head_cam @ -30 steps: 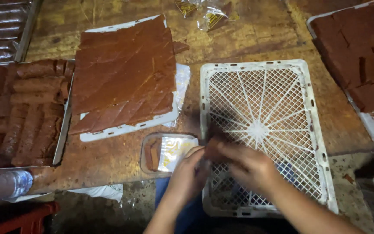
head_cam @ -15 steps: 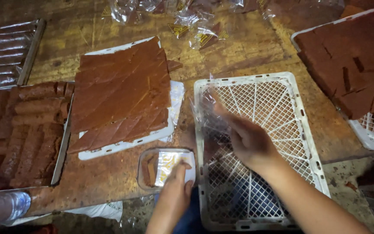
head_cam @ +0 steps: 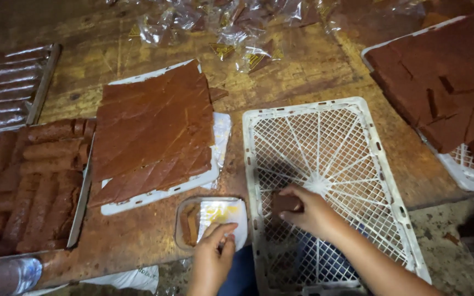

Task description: Wrapping individual food strips in plastic and placing them into a container

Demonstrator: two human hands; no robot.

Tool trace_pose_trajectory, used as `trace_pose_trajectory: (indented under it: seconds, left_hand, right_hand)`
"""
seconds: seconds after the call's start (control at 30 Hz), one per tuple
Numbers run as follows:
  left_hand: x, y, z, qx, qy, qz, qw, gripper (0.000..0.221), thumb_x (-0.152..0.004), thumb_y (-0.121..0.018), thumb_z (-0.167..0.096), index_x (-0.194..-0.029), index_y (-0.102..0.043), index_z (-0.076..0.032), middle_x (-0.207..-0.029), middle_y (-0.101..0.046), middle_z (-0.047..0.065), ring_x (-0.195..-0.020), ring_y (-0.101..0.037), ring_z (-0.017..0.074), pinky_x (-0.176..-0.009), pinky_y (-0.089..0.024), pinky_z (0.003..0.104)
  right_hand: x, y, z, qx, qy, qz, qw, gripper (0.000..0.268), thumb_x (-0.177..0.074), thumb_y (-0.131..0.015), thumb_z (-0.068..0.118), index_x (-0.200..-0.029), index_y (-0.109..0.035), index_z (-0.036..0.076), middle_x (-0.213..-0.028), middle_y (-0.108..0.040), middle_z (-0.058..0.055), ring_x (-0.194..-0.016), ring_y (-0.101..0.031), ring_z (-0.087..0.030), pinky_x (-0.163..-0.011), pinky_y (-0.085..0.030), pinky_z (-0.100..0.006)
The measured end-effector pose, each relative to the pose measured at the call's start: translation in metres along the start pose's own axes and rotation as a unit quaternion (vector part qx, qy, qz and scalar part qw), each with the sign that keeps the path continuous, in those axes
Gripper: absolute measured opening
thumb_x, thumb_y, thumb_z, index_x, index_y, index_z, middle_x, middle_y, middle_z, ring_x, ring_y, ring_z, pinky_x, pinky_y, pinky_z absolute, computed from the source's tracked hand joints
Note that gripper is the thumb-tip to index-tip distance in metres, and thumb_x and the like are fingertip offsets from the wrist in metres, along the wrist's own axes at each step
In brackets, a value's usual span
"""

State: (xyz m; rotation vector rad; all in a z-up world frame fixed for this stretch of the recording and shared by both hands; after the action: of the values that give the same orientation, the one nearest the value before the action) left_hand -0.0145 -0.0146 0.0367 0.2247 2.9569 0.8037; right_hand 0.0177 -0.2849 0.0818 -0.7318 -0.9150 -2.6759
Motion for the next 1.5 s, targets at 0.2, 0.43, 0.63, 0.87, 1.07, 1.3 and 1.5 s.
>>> trace_pose_trajectory:
  seconds: [0.2, 0.43, 0.63, 0.87, 1.07, 1.3, 1.5]
  left_hand:
    - [-0.016, -0.021, -0.052, 0.007, -0.127, 0.035, 0.991, 0.071, -0.065, -0.046, 0.011, -0.131, -0.065, -0.006, -0.134, -0.066, 0.014, -0.128, -0.063, 0.0301, -0.113, -0.042, 0.033]
    - [0.007, -0.041, -0.077, -0.023, -0.164, 0.101, 0.981, 0.084, -0.070, -0.052, 0.010, -0.151, -0.046, -0.011, -0.149, -0.049, 0.018, -0.115, -0.061, 0.0333, -0.094, -0.047, 0.042]
    - [0.010, -0.006, -0.075, -0.060, -0.080, -0.072, 0.992, 0.061, -0.087, -0.046, 0.002, -0.147, -0.051, -0.007, -0.154, -0.049, 0.017, -0.077, -0.072, 0.0177, -0.069, -0.059, 0.033]
    - [0.023, 0.020, -0.051, -0.123, -0.104, -0.134, 0.978, 0.058, -0.090, -0.050, -0.008, -0.147, -0.054, -0.012, -0.151, -0.054, 0.011, -0.093, -0.071, 0.0174, -0.071, -0.055, 0.035]
    - [0.025, 0.015, -0.056, -0.134, -0.103, -0.127, 0.977, 0.053, -0.089, -0.051, -0.005, -0.141, -0.060, -0.011, -0.150, -0.058, 0.007, -0.072, -0.070, 0.0107, -0.061, -0.054, 0.030]
    - [0.012, -0.005, -0.037, -0.024, -0.147, -0.020, 0.989, 0.058, -0.079, -0.047, 0.003, -0.135, -0.061, -0.002, -0.146, -0.058, 0.019, -0.138, -0.054, 0.0328, -0.119, -0.036, 0.043]
    - [0.002, -0.019, -0.059, 0.075, -0.106, 0.163, 0.978, 0.073, -0.067, -0.049, 0.011, -0.137, -0.060, -0.007, -0.147, -0.058, 0.012, -0.140, -0.053, 0.0265, -0.117, -0.034, 0.036]
  right_hand:
    - [0.059, -0.014, 0.024, -0.017, 0.456, -0.043, 0.889, 0.046, -0.089, -0.049, -0.006, -0.127, -0.061, 0.016, -0.119, -0.067, -0.011, -0.113, -0.062, -0.027, -0.095, -0.051, -0.041]
    - [0.046, -0.010, -0.009, -0.003, 0.423, -0.126, 0.897, 0.009, -0.093, -0.061, 0.002, -0.094, -0.062, 0.011, -0.091, -0.065, -0.004, -0.082, -0.065, -0.018, -0.072, -0.057, -0.031]
    - [0.031, 0.015, -0.038, 0.017, 0.328, -0.214, 0.920, 0.020, -0.093, -0.064, 0.007, -0.113, -0.066, 0.009, -0.090, -0.070, -0.001, -0.057, -0.059, -0.006, -0.046, -0.055, -0.016]
    - [0.030, 0.031, 0.004, -0.010, -0.035, -0.049, 0.998, 0.034, -0.105, -0.048, 0.038, -0.125, -0.066, 0.017, -0.088, -0.071, -0.003, -0.076, -0.067, -0.014, -0.073, -0.061, -0.028]
    - [-0.018, -0.081, -0.029, 0.186, 0.153, 0.014, 0.971, 0.092, -0.074, -0.064, 0.068, -0.140, -0.049, 0.006, -0.127, -0.044, -0.015, -0.113, -0.049, -0.028, -0.092, -0.048, -0.038]
    - [0.027, -0.011, 0.008, -0.002, 0.091, 0.007, 0.996, 0.009, -0.091, -0.068, 0.011, -0.098, -0.068, 0.017, -0.114, -0.069, 0.001, -0.103, -0.069, -0.015, -0.093, -0.059, -0.030]
    - [0.081, -0.022, 0.009, 0.000, 0.534, -0.169, 0.828, 0.027, -0.100, -0.054, 0.005, -0.126, -0.056, 0.009, -0.132, -0.066, -0.020, -0.124, -0.067, -0.034, -0.103, -0.053, -0.043]
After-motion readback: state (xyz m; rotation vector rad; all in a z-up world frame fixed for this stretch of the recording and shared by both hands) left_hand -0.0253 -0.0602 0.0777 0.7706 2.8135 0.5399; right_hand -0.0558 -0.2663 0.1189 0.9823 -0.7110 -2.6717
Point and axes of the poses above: each hand's wrist, its own x-axis away from the middle knuckle, its own y-axis out of the back of the hand, z = x × y, the point moved 1 cm from there along -x, towards the middle knuckle
